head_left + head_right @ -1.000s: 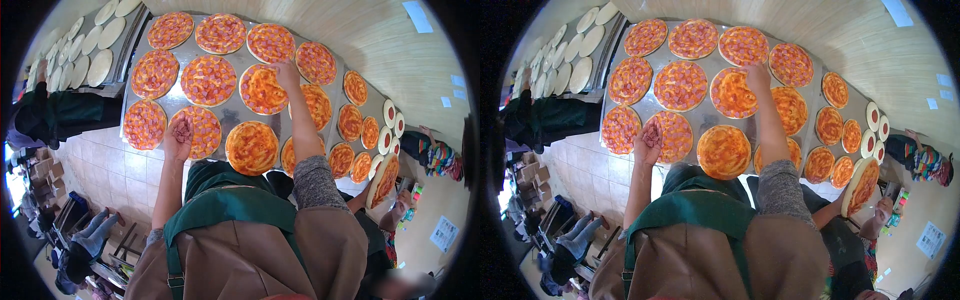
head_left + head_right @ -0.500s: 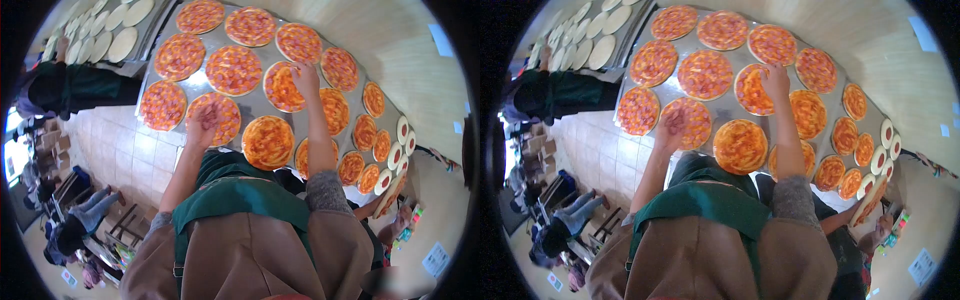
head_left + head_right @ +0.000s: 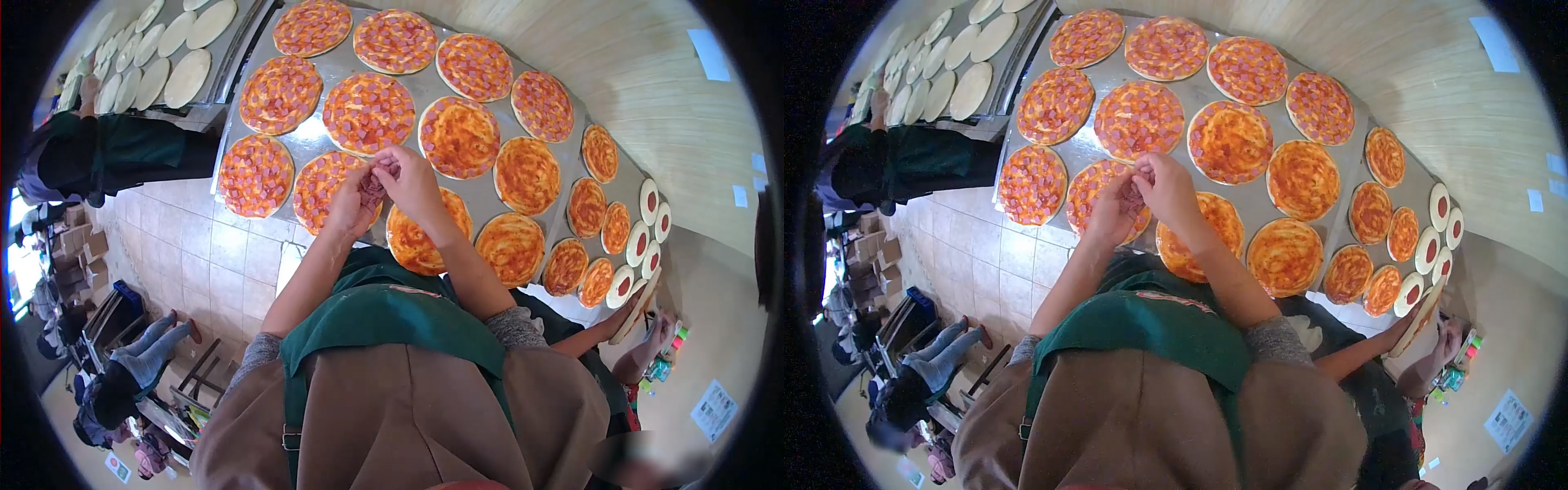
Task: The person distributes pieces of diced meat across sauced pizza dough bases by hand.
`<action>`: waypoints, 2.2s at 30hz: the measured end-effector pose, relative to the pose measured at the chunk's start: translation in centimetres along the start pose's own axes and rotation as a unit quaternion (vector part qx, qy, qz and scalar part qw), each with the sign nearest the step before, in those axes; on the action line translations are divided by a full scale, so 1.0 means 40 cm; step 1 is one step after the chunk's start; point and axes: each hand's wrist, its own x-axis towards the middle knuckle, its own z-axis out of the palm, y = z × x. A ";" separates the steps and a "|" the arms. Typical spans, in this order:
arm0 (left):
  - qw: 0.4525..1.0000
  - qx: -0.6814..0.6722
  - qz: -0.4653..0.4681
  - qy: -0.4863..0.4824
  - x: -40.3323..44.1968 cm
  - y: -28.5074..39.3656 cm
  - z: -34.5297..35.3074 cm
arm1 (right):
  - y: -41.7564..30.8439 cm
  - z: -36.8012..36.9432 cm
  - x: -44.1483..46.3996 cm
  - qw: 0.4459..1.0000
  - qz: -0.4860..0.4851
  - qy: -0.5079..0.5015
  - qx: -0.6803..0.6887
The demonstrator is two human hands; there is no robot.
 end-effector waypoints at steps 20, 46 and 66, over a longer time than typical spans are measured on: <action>0.997 -0.040 -0.070 0.001 0.006 -0.054 -0.052 | 0.273 -0.246 0.000 0.952 0.242 0.020 0.187; 0.996 -0.048 -0.056 0.049 -0.016 -0.028 -0.072 | 0.362 -0.160 0.112 0.963 0.100 0.018 -0.251; 0.996 -0.042 -0.060 0.046 -0.016 -0.020 -0.073 | 0.407 -0.207 0.039 0.967 0.235 0.056 0.081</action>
